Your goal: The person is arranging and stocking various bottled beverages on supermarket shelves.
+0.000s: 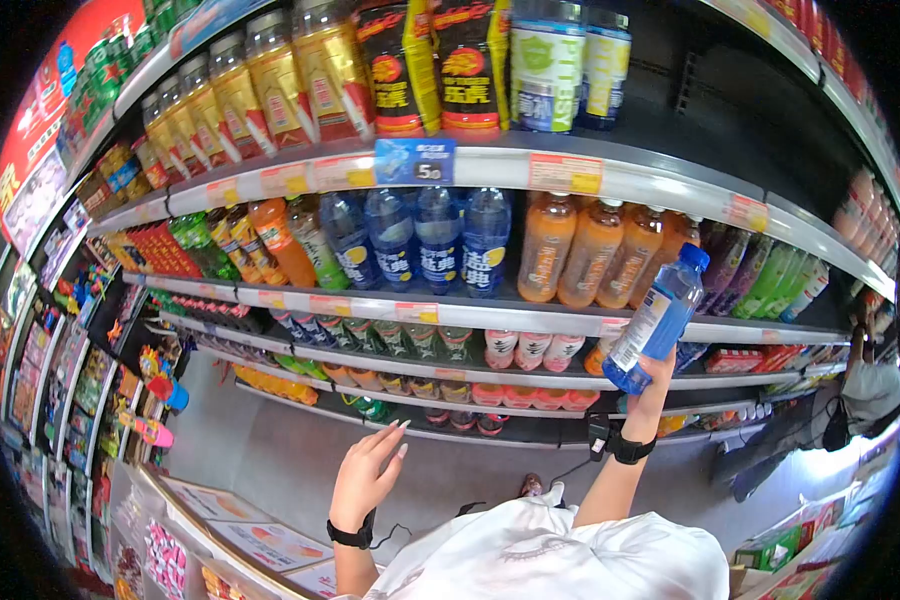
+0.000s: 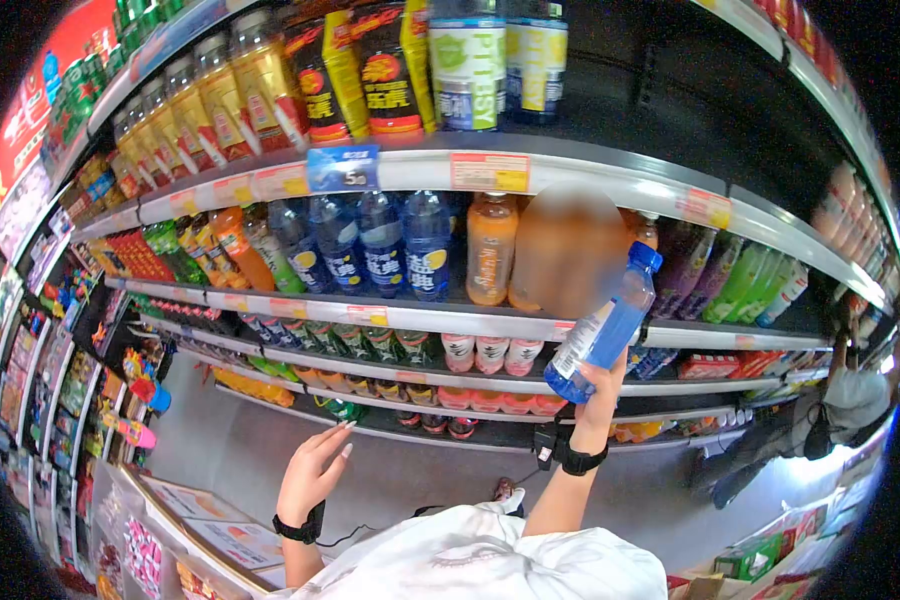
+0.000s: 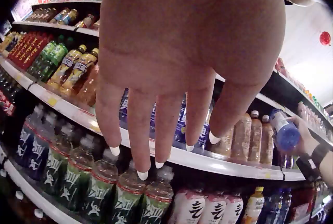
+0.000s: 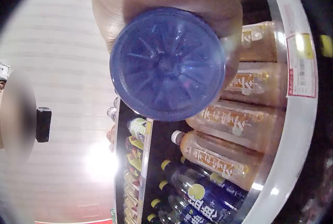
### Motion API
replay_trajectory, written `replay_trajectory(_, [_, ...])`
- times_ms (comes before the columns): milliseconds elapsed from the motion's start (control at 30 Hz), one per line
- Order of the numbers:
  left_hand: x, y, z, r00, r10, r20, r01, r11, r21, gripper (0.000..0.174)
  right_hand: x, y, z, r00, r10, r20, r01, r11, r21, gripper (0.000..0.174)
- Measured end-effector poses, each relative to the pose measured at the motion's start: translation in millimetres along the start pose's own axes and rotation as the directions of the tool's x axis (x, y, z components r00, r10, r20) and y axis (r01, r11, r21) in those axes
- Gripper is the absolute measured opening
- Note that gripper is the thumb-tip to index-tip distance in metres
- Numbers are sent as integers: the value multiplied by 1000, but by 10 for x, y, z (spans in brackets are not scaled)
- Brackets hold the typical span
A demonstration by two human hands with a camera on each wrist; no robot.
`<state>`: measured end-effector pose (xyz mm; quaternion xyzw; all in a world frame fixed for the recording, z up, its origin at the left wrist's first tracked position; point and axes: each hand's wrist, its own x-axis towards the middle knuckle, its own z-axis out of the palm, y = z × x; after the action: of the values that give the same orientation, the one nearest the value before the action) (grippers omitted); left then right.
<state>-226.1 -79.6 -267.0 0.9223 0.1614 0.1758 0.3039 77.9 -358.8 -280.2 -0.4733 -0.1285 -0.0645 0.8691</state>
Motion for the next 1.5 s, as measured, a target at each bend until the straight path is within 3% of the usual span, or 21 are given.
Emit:
replay_trajectory(100, [174,166,-25,996,82,46,-83,997,11,37,1,-240,39,1000,-14,-1,14,999,42,80])
replay_trajectory(233, [499,493,-137,969,228,93,-232,972,36,43,44,-706,211,998,-45,44,48,997,-60,80])
replay_trajectory(333, [766,826,-206,947,302,107,-305,952,8,43,252,-1073,398,981,-148,127,163,980,-118,82])
replay_trajectory(467, [1175,1289,-171,866,499,-27,-498,867,25,45,646,-1523,717,947,-197,255,240,960,-148,81])
replay_trajectory(700, [1893,2211,-85,643,717,-269,-699,693,177,40,1312,-1871,1207,729,-249,637,449,877,-171,81])
replay_trajectory(833, [2186,2473,-65,561,729,-392,-711,667,223,42,1519,-1824,1457,661,-258,705,529,826,-193,88])
replay_trajectory(967, [2332,2542,-84,535,721,-440,-718,662,213,50,1595,-1734,1744,676,-279,682,509,846,-158,91])
replay_trajectory(1100, [2519,2550,-62,495,737,-461,-749,631,204,59,1599,-1653,1922,713,-320,624,456,888,-65,74])
replay_trajectory(1133, [2544,2554,-52,498,738,-456,-746,632,207,59,1595,-1654,1964,721,-308,621,408,913,-21,66])
replay_trajectory(1233, [2591,2547,-37,518,738,-433,-736,643,214,60,1613,-1637,2081,732,-374,570,415,908,64,66])
replay_trajectory(1400, [2695,2474,42,568,724,-391,-714,670,202,59,1804,-1431,2185,711,-403,576,459,887,54,89])
replay_trajectory(1500, [2754,2428,106,562,727,-394,-708,669,225,60,1868,-1334,2212,663,-482,573,543,836,77,90])
